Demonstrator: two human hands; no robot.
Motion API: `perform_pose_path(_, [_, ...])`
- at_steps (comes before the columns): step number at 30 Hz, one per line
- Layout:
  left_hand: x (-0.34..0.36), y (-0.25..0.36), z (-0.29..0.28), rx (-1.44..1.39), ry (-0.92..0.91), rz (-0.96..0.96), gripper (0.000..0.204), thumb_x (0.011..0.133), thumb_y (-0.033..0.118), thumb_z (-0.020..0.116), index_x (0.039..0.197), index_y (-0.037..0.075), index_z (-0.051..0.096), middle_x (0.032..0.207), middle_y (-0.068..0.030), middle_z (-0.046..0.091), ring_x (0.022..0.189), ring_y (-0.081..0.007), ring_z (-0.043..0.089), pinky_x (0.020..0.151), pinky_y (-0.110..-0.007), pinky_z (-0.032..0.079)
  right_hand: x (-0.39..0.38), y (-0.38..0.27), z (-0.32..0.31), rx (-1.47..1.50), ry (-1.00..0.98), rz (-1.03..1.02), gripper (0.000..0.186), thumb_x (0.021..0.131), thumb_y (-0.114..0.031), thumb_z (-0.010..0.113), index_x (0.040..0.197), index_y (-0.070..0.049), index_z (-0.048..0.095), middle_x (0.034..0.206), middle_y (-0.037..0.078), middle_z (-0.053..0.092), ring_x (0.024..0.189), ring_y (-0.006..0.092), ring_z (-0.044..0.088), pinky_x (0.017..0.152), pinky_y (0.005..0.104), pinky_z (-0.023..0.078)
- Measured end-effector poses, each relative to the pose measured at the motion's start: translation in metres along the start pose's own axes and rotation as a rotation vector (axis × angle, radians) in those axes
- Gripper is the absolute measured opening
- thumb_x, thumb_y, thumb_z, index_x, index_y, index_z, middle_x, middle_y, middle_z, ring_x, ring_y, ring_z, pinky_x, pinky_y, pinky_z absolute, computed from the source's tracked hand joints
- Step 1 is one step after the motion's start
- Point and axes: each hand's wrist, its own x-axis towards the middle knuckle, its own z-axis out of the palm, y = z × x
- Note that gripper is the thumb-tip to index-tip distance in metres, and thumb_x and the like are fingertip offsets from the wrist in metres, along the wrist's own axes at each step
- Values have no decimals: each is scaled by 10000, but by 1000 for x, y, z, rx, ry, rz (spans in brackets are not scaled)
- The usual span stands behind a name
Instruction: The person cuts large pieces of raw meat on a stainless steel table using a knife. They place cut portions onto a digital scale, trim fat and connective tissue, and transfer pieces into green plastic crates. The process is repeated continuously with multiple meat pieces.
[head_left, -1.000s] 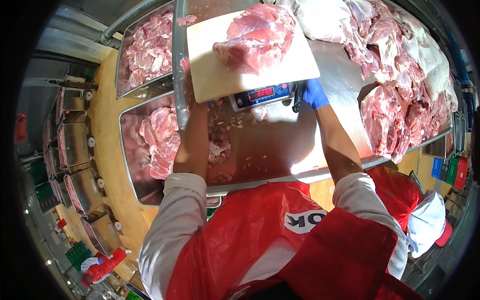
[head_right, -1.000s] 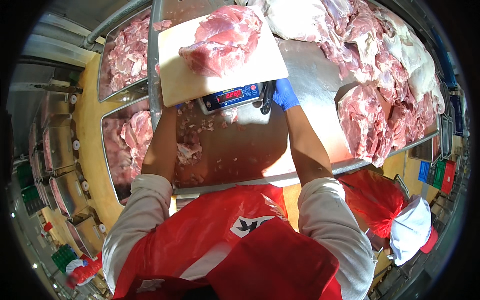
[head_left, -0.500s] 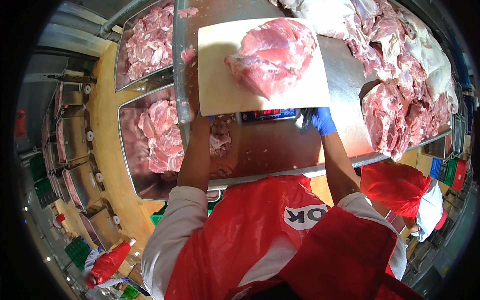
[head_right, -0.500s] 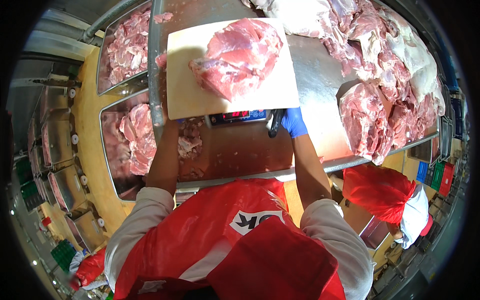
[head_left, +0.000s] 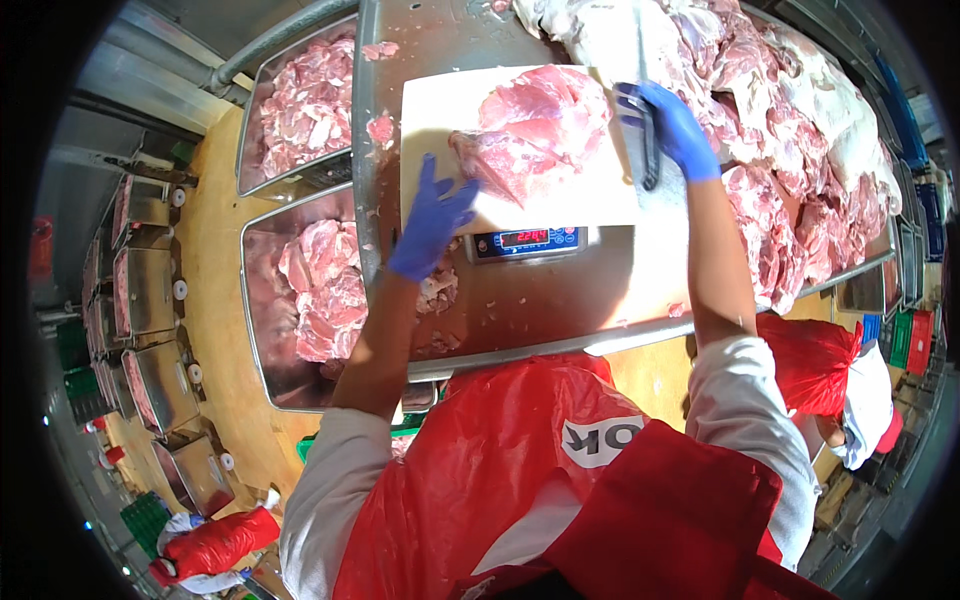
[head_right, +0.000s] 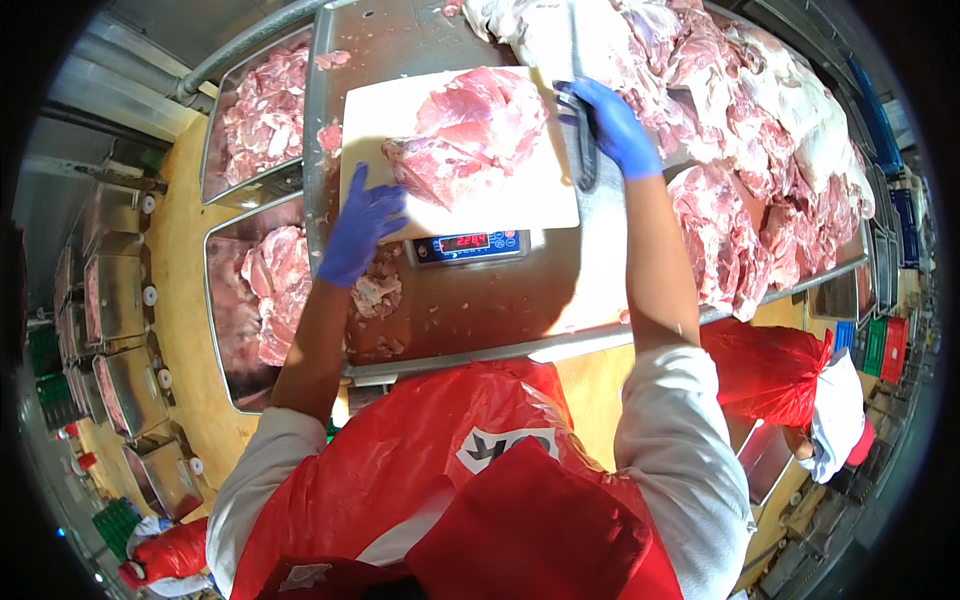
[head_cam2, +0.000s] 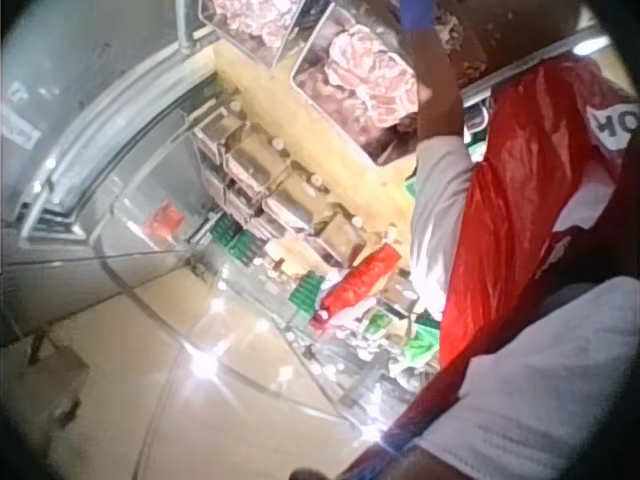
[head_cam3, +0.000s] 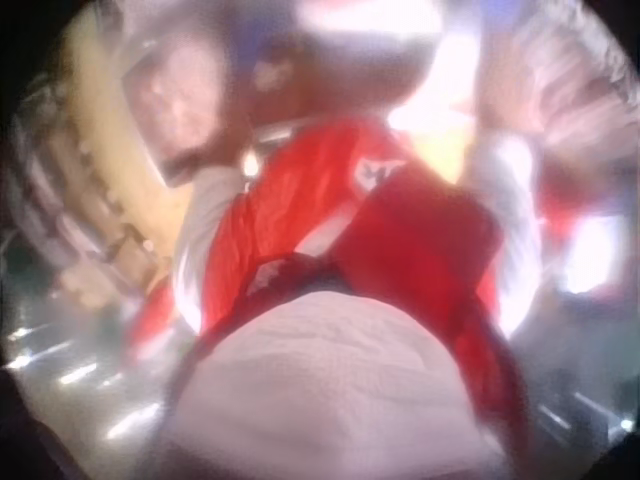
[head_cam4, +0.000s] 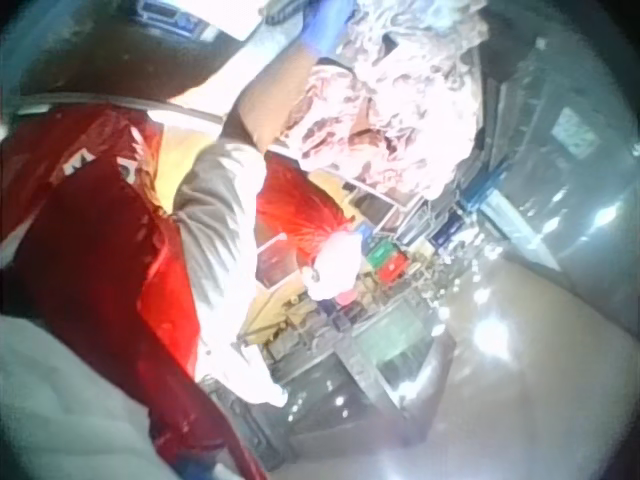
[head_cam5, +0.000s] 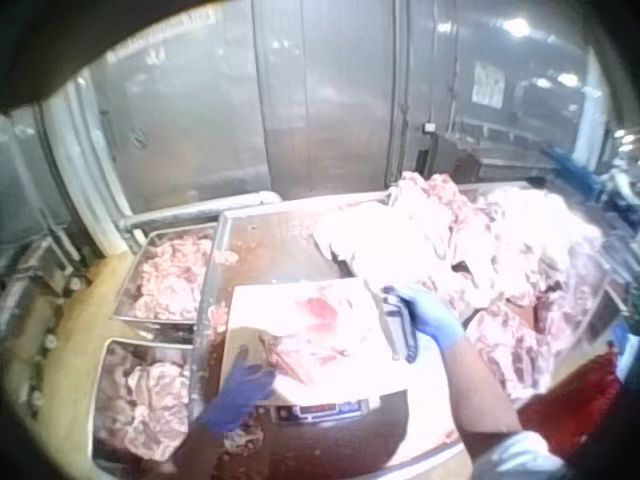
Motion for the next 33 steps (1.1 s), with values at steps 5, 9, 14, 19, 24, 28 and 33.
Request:
perform_pose_path(5, [61, -22, 49, 239, 49, 411, 1024, 825, 169, 743, 1552, -82, 67, 1030, -99, 654, 875, -164, 635, 799, -329, 538, 55, -13, 66, 111, -132, 319, 241, 972, -282, 632, 993, -44, 664, 820, 44, 686, 642, 130, 628, 592, 265, 539])
perform_pose_path(9, [68, -2, 44, 380, 3, 347, 971, 826, 129, 711, 1536, -111, 93, 849, -48, 662, 738, -141, 634, 697, -298, 547, 34, -35, 117, -245, -445, -20, 259, 1008, -263, 585, 1012, -15, 660, 947, 36, 665, 869, 104, 581, 818, 235, 478])
perform_pose_path(14, [81, 4, 24, 217, -97, 319, 516, 940, 61, 586, 1412, -58, 417, 895, -27, 674, 750, -94, 632, 683, -237, 526, 22, -33, 95, -86, -361, 88, 239, 1019, -212, 566, 981, 0, 668, 945, 52, 669, 862, 128, 598, 843, 272, 499])
perform_pose_path(19, [75, -18, 57, 257, -30, 359, 423, 780, 153, 751, 1124, -3, 560, 907, -37, 630, 787, -111, 592, 705, -292, 524, -9, -22, 84, -74, -292, 112, 248, 1023, -218, 573, 1011, 12, 664, 928, 40, 662, 856, 121, 597, 825, 262, 504])
perform_pose_path(24, [79, 14, 66, 727, -102, 1042, 647, 688, 128, 758, 1277, 9, 518, 962, -54, 630, 822, -145, 600, 714, -322, 520, -53, -26, 103, -285, -211, 17, 346, 1025, -253, 577, 1231, 22, 618, 979, 10, 651, 852, 86, 565, 791, 250, 490])
perform_pose_path(28, [109, 56, 36, 700, -733, 294, 993, 714, -110, 698, 1583, 115, 274, 1218, -132, 609, 865, -178, 631, 703, -324, 571, -110, -10, 121, -259, -110, -14, 264, 1031, -211, 548, 1146, 17, 618, 932, 30, 655, 849, 107, 580, 810, 276, 499])
perform_pose_path(33, [120, 77, 20, 1060, -716, 520, 964, 804, 171, 778, 1594, 122, 229, 1485, -259, 438, 1341, -354, 474, 1087, -460, 425, -144, 8, 124, 152, -67, 81, 230, 1048, -241, 544, 1080, -18, 591, 896, 31, 614, 791, 116, 589, 769, 275, 533])
